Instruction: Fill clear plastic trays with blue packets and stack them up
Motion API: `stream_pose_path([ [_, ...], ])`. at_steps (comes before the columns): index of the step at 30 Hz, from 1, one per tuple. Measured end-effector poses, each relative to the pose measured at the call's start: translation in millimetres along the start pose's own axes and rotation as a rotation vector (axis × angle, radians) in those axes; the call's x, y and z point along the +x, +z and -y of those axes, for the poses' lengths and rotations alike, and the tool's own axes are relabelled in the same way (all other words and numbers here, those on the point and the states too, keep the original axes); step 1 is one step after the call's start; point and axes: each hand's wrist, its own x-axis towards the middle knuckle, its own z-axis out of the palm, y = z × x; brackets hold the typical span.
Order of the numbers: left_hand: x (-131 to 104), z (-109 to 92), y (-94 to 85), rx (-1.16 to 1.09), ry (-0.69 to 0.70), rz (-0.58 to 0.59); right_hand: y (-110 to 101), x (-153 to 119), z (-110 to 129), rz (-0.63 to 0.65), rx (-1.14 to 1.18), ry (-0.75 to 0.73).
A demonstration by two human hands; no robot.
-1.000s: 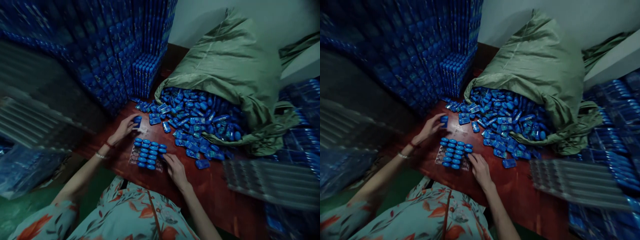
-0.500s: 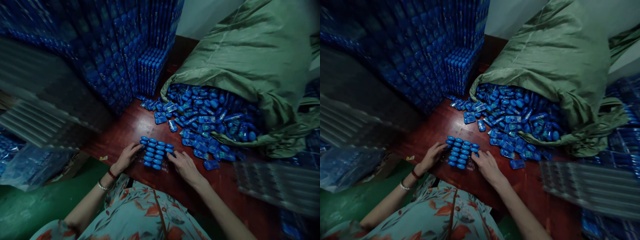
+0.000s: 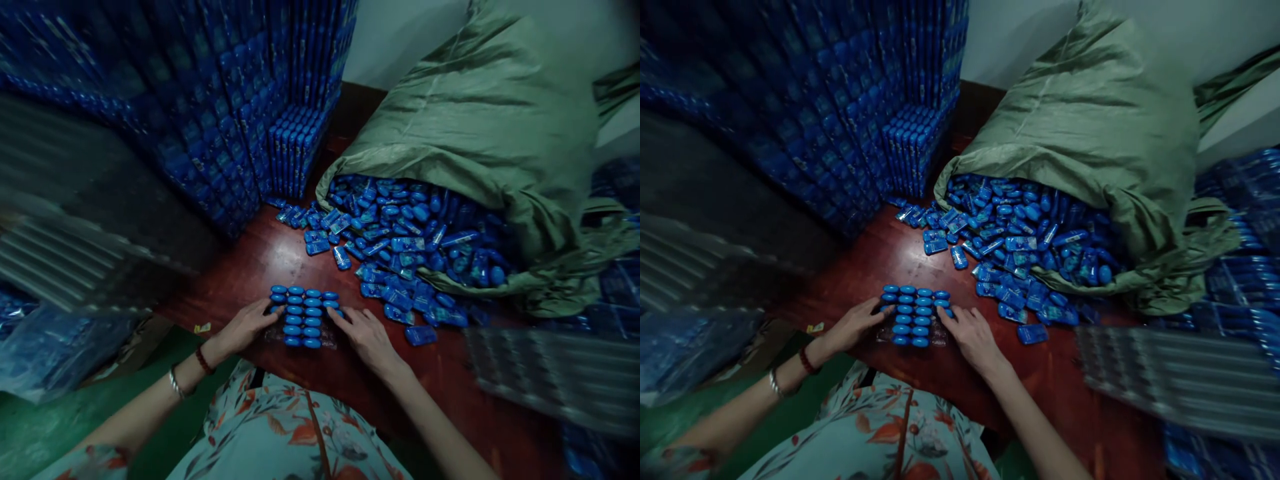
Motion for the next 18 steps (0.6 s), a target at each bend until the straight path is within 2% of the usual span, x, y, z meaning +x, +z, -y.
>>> stream_pose_path([
  [3, -10, -5, 11.5, 0.154, -0.101, -0.116, -2, 2, 4, 0.029, 0.016, -0.002],
  [6, -13, -8, 14.4, 0.139, -0.141, -0.255, -5, 10, 7, 0.079, 0.037, -0.047],
  [8, -3, -6, 7.5, 0.019, -0.14, -0.331, -5, 14, 8, 0.091, 0.037, -0.059],
  [11, 37, 6, -11.8, -0.18, -0.22, -0.411, 0, 11, 6, 0.037, 0.029, -0.082],
  [13, 77, 21, -23.4, -0.241, -0.311, -0.369, 4, 8, -1, -0.062, 0.031, -0.103],
  [15, 119, 37, -27.8, -0.221, -0.378, -0.182, 7, 10, -13, -0.186, 0.037, -0.035],
  [17, 158, 49, -23.3, -0.167, -0.481, 0.007, 7, 23, -29, -0.276, 0.04, 0.175],
  [18, 174, 53, -18.1, -0.141, -0.512, 0.056, 7, 34, -37, -0.287, 0.038, 0.31],
])
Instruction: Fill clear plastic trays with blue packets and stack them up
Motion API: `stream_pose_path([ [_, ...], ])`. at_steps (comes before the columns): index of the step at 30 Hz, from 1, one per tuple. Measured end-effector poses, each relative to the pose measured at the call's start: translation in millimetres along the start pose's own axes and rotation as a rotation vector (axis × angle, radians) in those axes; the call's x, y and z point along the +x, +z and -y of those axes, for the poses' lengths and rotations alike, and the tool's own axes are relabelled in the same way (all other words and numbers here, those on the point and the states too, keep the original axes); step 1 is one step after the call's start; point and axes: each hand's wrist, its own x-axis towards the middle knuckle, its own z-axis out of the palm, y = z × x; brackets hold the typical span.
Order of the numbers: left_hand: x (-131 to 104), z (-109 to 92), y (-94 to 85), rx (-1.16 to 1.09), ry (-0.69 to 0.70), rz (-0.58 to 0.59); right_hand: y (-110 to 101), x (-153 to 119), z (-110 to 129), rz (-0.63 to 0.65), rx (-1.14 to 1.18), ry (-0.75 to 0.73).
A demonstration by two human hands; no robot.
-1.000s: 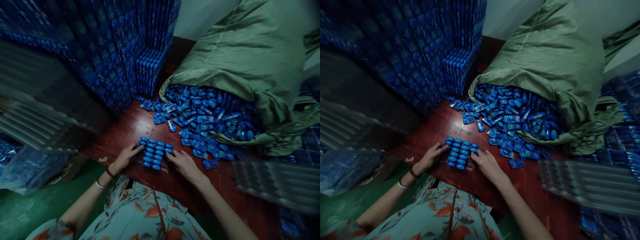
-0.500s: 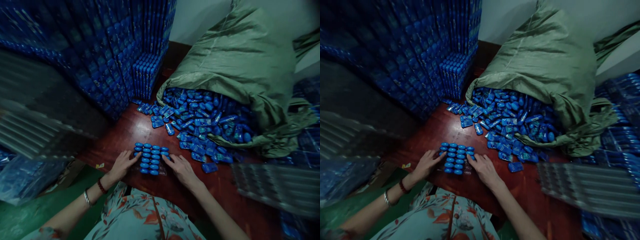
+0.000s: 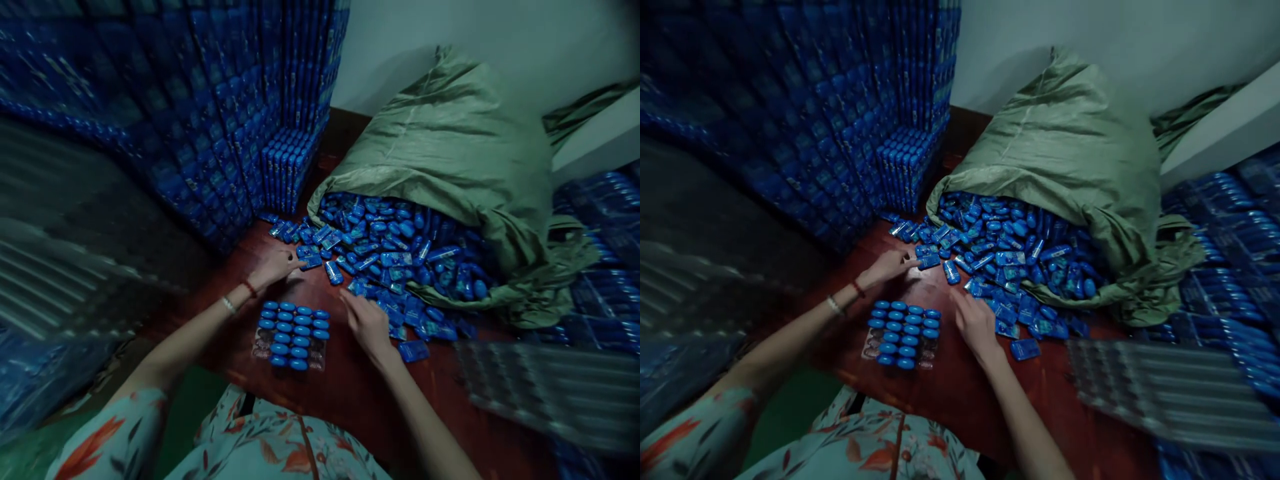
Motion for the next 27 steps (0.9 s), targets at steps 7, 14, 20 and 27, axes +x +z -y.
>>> stream_pose_path([
  [7, 35, -5, 35.3, 0.017, 0.039, -0.087, 29, 75, 7, 0.293, -0.174, 0.434],
  [14, 7, 38, 14.4, -0.122, 0.104, -0.225, 29, 32, 7, 0.101, 0.284, 0.389],
  [20, -82, 68, -8.2, -0.428, -0.022, -0.515, -5, -57, 1, -0.252, 0.698, 0.55],
  [27, -199, 82, 9.7, -0.449, -0.302, -0.726, -12, -95, 46, -0.072, 0.687, 0.219],
])
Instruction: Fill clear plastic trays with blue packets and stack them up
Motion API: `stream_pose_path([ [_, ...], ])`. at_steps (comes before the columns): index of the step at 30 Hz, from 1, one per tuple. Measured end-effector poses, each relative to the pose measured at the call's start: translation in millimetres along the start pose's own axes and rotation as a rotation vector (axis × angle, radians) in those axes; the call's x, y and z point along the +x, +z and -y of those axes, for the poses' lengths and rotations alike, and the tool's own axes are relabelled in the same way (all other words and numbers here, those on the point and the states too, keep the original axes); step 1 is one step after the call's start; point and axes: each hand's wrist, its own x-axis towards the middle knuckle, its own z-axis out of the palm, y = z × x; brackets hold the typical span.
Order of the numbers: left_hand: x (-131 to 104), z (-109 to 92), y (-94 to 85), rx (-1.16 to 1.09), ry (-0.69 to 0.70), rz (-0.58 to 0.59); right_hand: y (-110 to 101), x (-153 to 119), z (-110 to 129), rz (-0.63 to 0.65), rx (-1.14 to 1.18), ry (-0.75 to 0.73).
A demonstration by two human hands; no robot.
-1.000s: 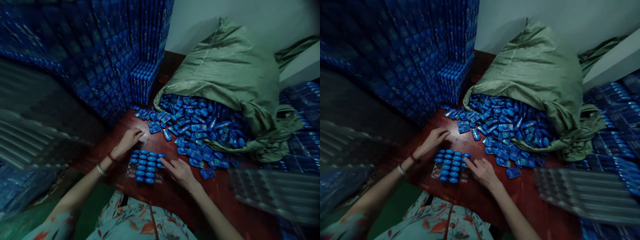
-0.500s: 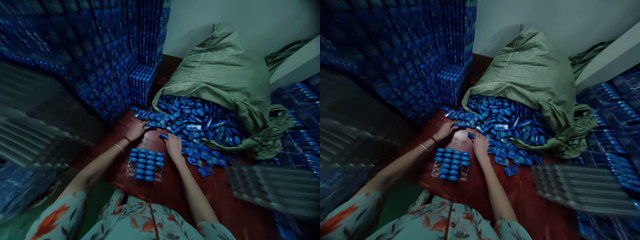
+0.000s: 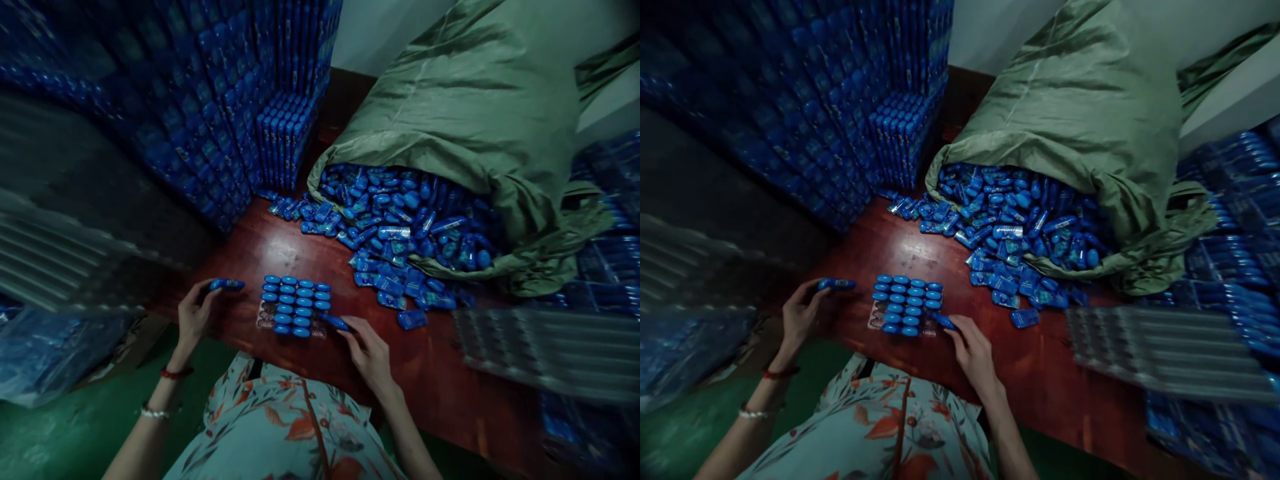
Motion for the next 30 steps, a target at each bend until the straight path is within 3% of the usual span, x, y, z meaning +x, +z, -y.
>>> stream_pose_path([
  [3, -32, -2, -0.4, 0.002, 0.011, -0.011, 10, 9, 1, 0.119, -0.149, -0.155],
  [6, -50, -13, 10.5, -0.003, 0.131, 0.023, 7, 23, 2, 0.294, -0.399, -0.263],
  [10, -54, -24, 25.1, 0.031, 0.35, 0.116, -1, 42, 15, 0.484, -0.639, -0.379],
  [16, -46, -18, 29.0, 0.145, 0.566, 0.422, 2, 67, 37, 0.719, -0.721, -0.401],
  [20, -45, -16, 30.3, 0.257, 0.693, 0.516, 6, 64, 28, 0.634, -0.746, -0.392],
  [27, -35, -11, 26.0, 0.409, 0.835, 0.45, 7, 45, 2, 0.308, -0.757, -0.484],
  [30, -26, -14, 20.4, 0.465, 0.889, 0.52, 8, 49, -2, 0.276, -0.726, -0.465],
])
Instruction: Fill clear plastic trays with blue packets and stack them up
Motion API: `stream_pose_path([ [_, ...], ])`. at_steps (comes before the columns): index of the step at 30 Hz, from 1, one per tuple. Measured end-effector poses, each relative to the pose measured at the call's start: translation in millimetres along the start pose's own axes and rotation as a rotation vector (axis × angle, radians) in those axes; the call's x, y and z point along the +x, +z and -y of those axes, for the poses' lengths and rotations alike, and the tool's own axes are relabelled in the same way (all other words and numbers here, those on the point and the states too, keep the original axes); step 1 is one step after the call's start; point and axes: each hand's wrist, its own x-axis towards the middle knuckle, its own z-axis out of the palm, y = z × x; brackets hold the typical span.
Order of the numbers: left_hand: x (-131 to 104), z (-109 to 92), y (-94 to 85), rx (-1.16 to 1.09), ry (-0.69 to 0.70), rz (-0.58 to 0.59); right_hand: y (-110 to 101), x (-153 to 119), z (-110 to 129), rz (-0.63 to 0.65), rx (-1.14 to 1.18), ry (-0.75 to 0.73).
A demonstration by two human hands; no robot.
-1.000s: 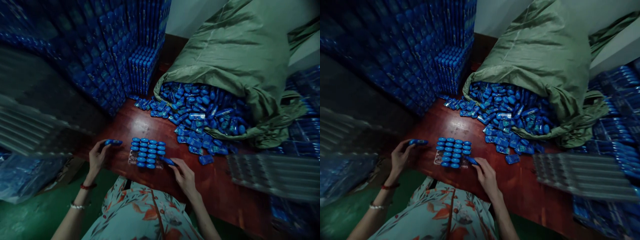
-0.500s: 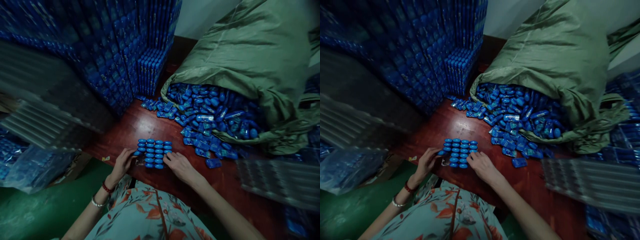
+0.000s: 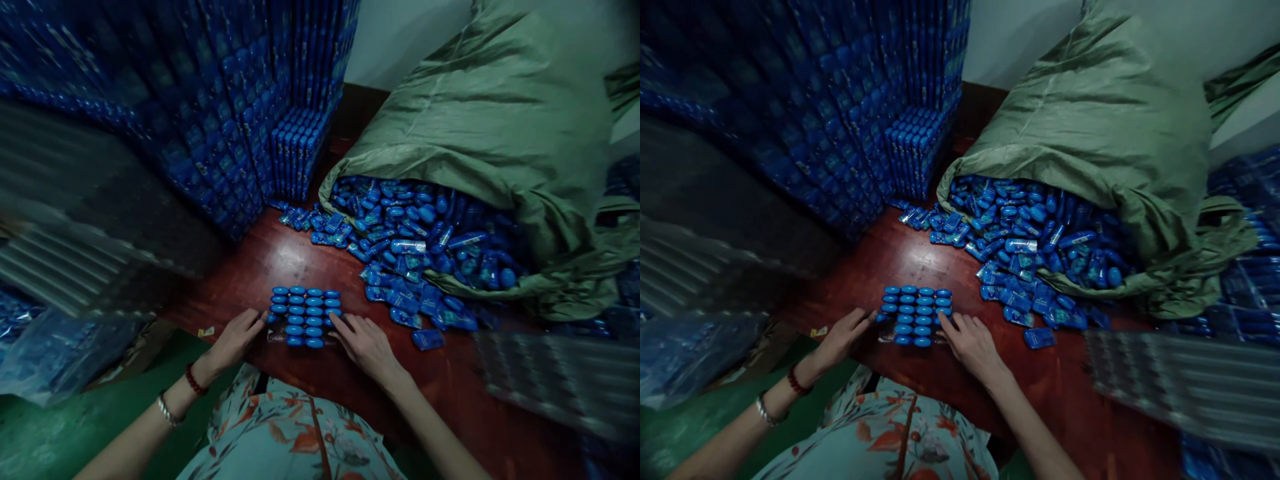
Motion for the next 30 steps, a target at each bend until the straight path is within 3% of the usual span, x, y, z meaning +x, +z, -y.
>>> stream_pose_path([
  [4, 9, 3, -10.6, 0.003, 0.078, 0.136, 1, 8, -6, 0.001, 0.045, -0.067],
  [8, 19, 0, -16.1, 0.038, 0.133, 0.287, 2, 14, -15, -0.08, 0.13, -0.097],
  [11, 29, -8, -16.2, 0.065, 0.165, 0.37, 6, 31, -31, -0.138, 0.228, 0.028],
  [14, 38, -15, -14.0, 0.082, 0.178, 0.397, 11, 69, -54, -0.105, 0.281, 0.223],
  [19, 41, -5, -21.1, 0.102, 0.23, 0.353, 18, 156, -80, 0.124, 0.156, 0.206],
  [22, 47, 11, -30.2, 0.085, 0.229, 0.264, 24, 184, -79, 0.293, 0.086, 0.21],
  [26, 89, 41, -26.0, -0.036, -0.005, 0.067, 29, 173, -68, 0.359, 0.102, 0.208],
  [30, 165, 76, 0.0, -0.156, -0.21, 0.0, 20, 131, -66, 0.455, 0.158, 0.211],
])
